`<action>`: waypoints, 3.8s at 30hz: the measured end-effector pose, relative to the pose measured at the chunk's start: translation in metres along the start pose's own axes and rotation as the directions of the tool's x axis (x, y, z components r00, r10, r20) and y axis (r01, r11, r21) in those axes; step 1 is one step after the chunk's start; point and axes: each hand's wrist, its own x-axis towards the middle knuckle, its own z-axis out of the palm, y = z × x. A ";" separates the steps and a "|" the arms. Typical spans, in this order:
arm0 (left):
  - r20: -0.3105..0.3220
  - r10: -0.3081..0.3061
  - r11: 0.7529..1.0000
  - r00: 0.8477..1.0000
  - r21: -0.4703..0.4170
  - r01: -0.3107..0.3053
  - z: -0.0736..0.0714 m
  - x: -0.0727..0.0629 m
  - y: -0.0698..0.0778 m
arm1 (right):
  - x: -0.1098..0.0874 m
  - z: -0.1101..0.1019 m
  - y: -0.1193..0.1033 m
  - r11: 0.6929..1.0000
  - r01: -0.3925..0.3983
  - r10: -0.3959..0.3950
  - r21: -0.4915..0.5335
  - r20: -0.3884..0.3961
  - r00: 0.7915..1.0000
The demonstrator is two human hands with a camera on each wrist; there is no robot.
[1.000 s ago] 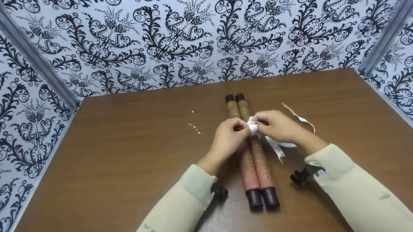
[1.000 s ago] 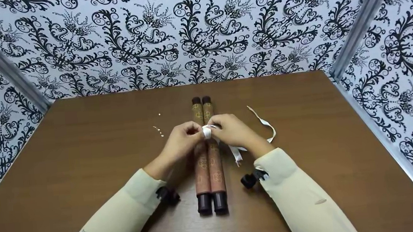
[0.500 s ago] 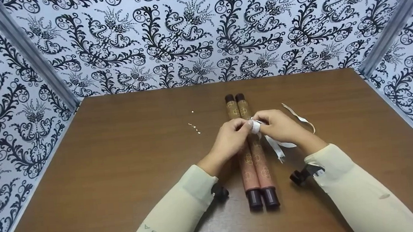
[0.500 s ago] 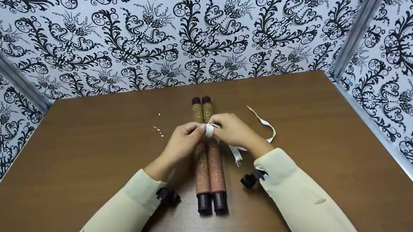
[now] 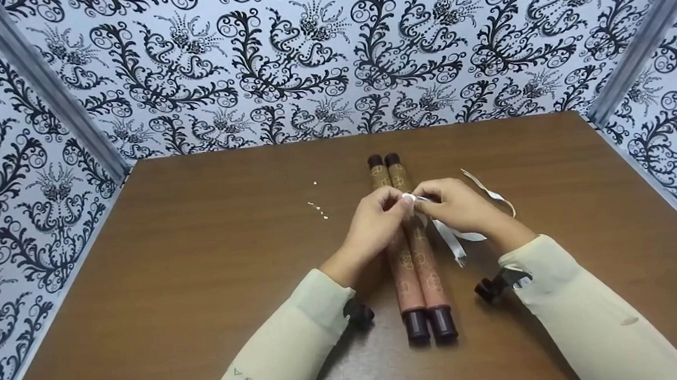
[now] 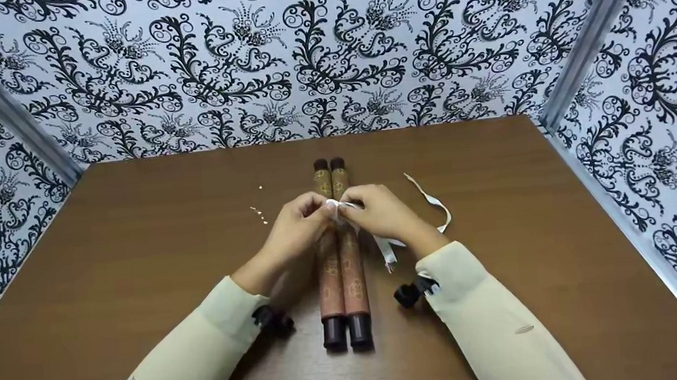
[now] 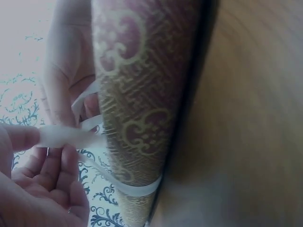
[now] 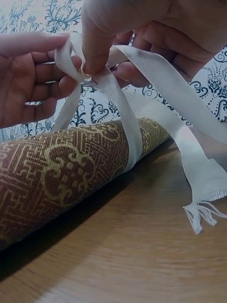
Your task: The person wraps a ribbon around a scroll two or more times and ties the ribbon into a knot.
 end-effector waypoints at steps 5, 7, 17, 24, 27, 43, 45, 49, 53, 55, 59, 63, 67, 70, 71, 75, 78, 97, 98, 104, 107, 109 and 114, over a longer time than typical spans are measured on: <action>-0.006 -0.046 0.996 0.999 -0.072 0.046 -0.003 0.001 0.006 | 0.001 -0.001 0.001 1.000 0.018 -0.018 -0.005 -0.005 1.000; -0.006 -0.066 0.993 0.998 -0.096 0.065 -0.004 0.001 0.007 | 0.001 -0.002 0.001 1.000 0.015 -0.015 0.008 -0.007 1.000; 0.024 -0.132 0.932 0.991 -0.339 0.132 -0.001 0.003 0.006 | -0.001 -0.003 -0.001 0.999 -0.025 0.025 0.020 -0.001 1.000; 0.024 -0.133 0.969 0.991 -0.208 0.135 -0.008 0.003 0.017 | 0.001 -0.006 0.004 1.000 -0.015 0.015 -0.013 -0.011 1.000; 0.053 -0.097 0.993 0.994 -0.059 0.100 -0.021 0.003 0.025 | 0.000 -0.008 0.004 0.999 -0.034 0.034 0.028 0.006 0.999; 0.184 -0.108 0.852 0.977 0.523 -0.005 -0.083 0.001 0.042 | -0.001 -0.008 0.006 0.988 -0.068 0.056 0.138 0.091 0.994; 0.197 -0.125 0.839 0.972 0.544 -0.002 -0.087 0.001 0.042 | -0.002 -0.009 0.007 0.988 -0.072 0.057 0.139 0.108 0.993; 0.213 -0.149 0.813 0.966 0.583 -0.003 -0.091 0.003 0.038 | -0.002 -0.011 0.012 0.993 -0.063 0.051 0.096 0.123 0.991; 0.200 -0.148 0.778 0.969 0.628 -0.011 -0.095 0.006 0.031 | -0.001 -0.015 0.020 0.995 -0.079 0.071 0.057 0.135 0.988; 0.195 -0.146 0.765 0.970 0.644 -0.014 -0.097 0.007 0.028 | -0.001 -0.018 0.022 0.995 -0.086 0.077 0.054 0.147 0.986; 0.189 -0.162 0.745 0.969 0.667 -0.005 -0.101 0.008 0.025 | -0.002 -0.022 0.027 0.996 -0.083 0.074 0.045 0.178 0.981; 0.177 -0.193 0.725 0.965 0.689 0.019 -0.104 0.007 0.023 | -0.003 -0.025 0.029 0.995 -0.089 0.080 0.037 0.207 0.975; 0.161 -0.222 0.707 0.962 0.705 0.045 -0.108 0.006 0.020 | -0.004 -0.026 0.030 0.994 -0.102 0.093 0.030 0.224 0.970; 0.156 -0.257 0.695 0.954 0.715 0.071 -0.109 0.005 0.018 | -0.005 -0.026 0.032 0.995 -0.103 0.096 0.016 0.239 0.966; 0.156 -0.268 0.691 0.951 0.718 0.077 -0.110 0.004 0.017 | -0.005 -0.026 0.033 0.995 -0.100 0.094 0.013 0.243 0.966; 0.167 -0.292 0.685 0.942 0.723 0.084 -0.111 0.003 0.014 | -0.004 -0.024 0.035 0.995 -0.104 0.098 0.007 0.258 0.961; 0.172 -0.296 0.686 0.939 0.722 0.084 -0.112 0.003 0.011 | -0.004 -0.024 0.037 0.995 -0.098 0.094 0.002 0.269 0.959; 0.196 -0.321 0.684 0.927 0.725 0.084 -0.113 0.009 0.002 | -0.005 -0.027 0.045 0.990 -0.112 0.134 -0.090 0.299 0.945; 0.196 -0.317 0.680 0.928 0.729 0.079 -0.113 0.009 0.001 | -0.005 -0.027 0.045 0.990 -0.112 0.134 -0.091 0.299 0.945; 0.187 -0.320 0.660 0.929 0.747 0.077 -0.112 0.009 0.000 | -0.004 -0.026 0.046 0.988 -0.129 0.147 -0.081 0.303 0.942; 0.200 -0.327 0.643 0.923 0.763 0.063 -0.111 0.009 -0.001 | -0.004 -0.026 0.046 0.989 -0.128 0.143 -0.069 0.309 0.940; 0.208 -0.333 0.631 0.920 0.774 0.054 -0.110 0.009 -0.001 | -0.003 -0.026 0.046 0.990 -0.123 0.136 -0.063 0.313 0.940; 0.202 -0.342 0.612 0.918 0.789 0.055 -0.109 0.009 0.000 | -0.003 -0.026 0.047 0.992 -0.112 0.123 -0.054 0.310 0.943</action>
